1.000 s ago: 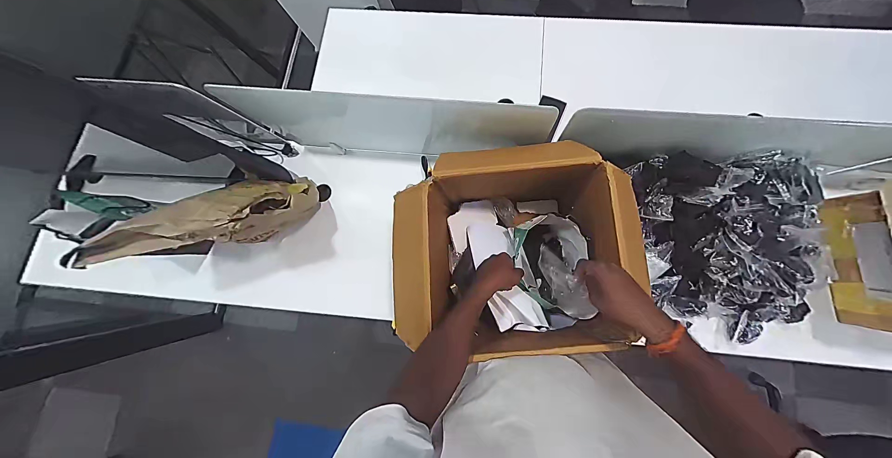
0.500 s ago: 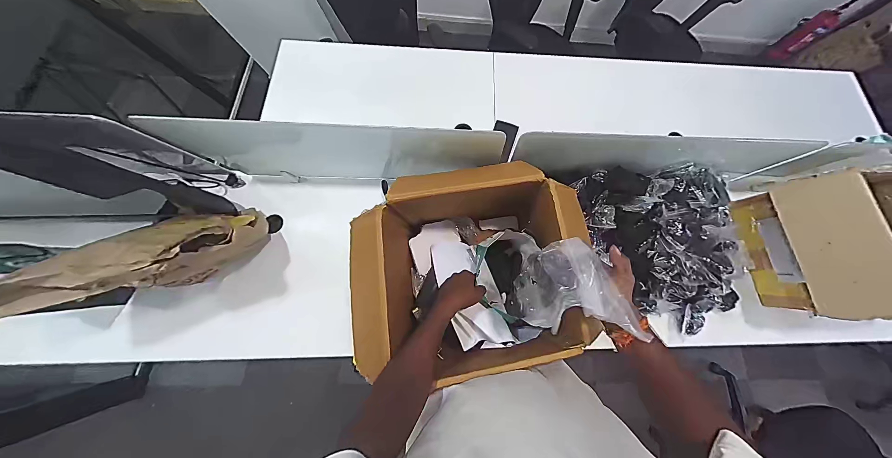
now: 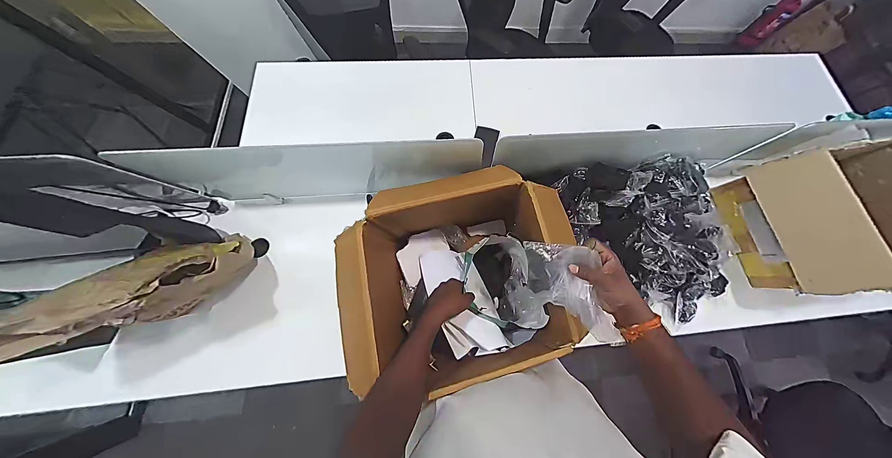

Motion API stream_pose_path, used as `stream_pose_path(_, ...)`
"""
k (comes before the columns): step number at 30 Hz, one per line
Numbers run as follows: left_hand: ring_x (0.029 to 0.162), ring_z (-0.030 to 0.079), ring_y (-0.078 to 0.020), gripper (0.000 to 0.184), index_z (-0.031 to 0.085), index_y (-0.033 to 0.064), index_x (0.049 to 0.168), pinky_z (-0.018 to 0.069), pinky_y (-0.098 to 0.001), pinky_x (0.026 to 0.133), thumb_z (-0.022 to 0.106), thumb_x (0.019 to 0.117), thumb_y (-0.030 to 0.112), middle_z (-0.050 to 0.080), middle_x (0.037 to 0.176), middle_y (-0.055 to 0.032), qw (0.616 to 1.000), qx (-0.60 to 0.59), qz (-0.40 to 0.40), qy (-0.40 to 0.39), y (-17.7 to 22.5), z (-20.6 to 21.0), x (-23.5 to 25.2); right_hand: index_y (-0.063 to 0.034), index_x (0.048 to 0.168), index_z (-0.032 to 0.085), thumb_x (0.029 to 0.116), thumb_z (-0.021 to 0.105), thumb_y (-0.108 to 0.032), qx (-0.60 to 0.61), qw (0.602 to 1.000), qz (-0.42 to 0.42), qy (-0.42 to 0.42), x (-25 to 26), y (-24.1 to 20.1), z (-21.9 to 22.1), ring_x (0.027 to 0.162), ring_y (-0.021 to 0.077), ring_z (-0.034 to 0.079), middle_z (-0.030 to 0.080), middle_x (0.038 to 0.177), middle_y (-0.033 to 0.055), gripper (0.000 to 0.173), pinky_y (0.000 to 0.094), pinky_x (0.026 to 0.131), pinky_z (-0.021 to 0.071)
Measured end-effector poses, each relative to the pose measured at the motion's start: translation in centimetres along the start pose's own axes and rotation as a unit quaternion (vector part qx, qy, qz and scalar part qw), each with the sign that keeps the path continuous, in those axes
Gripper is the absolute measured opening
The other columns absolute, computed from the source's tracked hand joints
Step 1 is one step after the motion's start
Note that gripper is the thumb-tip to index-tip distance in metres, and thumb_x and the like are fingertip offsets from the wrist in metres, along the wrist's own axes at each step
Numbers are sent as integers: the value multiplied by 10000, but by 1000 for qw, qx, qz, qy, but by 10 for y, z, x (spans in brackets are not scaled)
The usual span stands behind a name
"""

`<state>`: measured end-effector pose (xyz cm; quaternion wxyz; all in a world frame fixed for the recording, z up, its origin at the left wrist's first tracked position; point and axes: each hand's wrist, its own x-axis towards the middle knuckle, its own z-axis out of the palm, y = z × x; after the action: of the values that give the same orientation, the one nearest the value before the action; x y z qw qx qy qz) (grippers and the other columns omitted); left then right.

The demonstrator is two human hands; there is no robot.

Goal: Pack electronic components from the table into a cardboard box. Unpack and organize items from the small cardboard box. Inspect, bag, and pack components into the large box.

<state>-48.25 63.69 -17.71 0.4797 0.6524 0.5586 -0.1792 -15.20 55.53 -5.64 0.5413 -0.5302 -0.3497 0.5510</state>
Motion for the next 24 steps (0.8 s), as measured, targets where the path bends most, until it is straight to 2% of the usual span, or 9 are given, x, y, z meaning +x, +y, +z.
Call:
stream_pose_path(5,835,684,-360,455,675,28,865,527,-635,738,575,914,469,683,853,-183,1000,0,-2,-9,-1,0,2,19,1241,567,875,711,38,-107,964,-42,241,16,-13,-34,913,163,682,679,1039,110,394,360,818,611)
stream_pose_path(8,779,684,-334,450,668,30,857,535,-604,711,567,922,464,680,820,-167,1000,-8,-7,-14,-4,1,4,37,1231,548,911,702,-47,-243,885,-162,364,28,-33,-57,959,162,645,645,1080,121,365,374,864,565)
stream_pose_path(11,759,691,-305,430,672,29,881,551,-577,713,568,929,443,690,828,-154,999,-28,-12,-24,-4,1,5,37,1172,583,982,579,-58,-397,790,-271,381,39,-42,-74,1224,209,617,619,1353,154,213,403,1038,515)
stream_pose_path(14,711,703,-222,382,683,23,917,585,-478,701,561,966,381,714,818,-107,995,-86,-20,-35,1,0,2,58,1202,610,953,562,-33,-554,728,-249,317,62,-30,-97,1367,357,513,501,1487,232,270,517,1121,450)
stream_pose_path(17,593,656,-129,313,663,20,894,560,-346,601,554,998,294,700,729,-48,982,-184,2,-41,6,4,-2,-17,1389,575,968,645,-224,-669,715,-110,168,87,-11,-115,1491,488,278,287,1633,253,475,702,1161,277)
stream_pose_path(19,573,648,-125,283,652,26,858,553,-334,579,578,983,269,690,700,-41,977,-210,20,-39,5,5,-2,-42,1343,617,954,647,-241,-668,717,-130,150,91,-16,-86,1450,446,371,368,1599,212,438,664,1137,341)
stream_pose_path(21,567,646,-131,295,643,36,806,550,-347,575,595,966,278,684,678,-40,979,-198,26,-44,1,7,-2,-31,1229,676,983,608,-180,-630,745,-186,115,74,-23,-30,1278,348,574,583,1396,177,296,540,1061,486)
stream_pose_path(23,592,652,-155,315,654,28,799,560,-392,610,602,956,296,679,686,-51,986,-149,33,-67,0,3,0,-38,1148,708,1009,564,-155,-593,787,-171,-18,49,-18,26,1104,302,669,687,1169,156,231,502,968,551)
stream_pose_path(24,600,657,-164,324,659,25,803,565,-407,620,607,952,308,682,693,-57,989,-121,37,-80,-1,1,1,-67,1169,710,1019,539,-164,-594,785,-123,-123,43,-8,48,1104,288,672,698,1162,133,247,500,981,545)
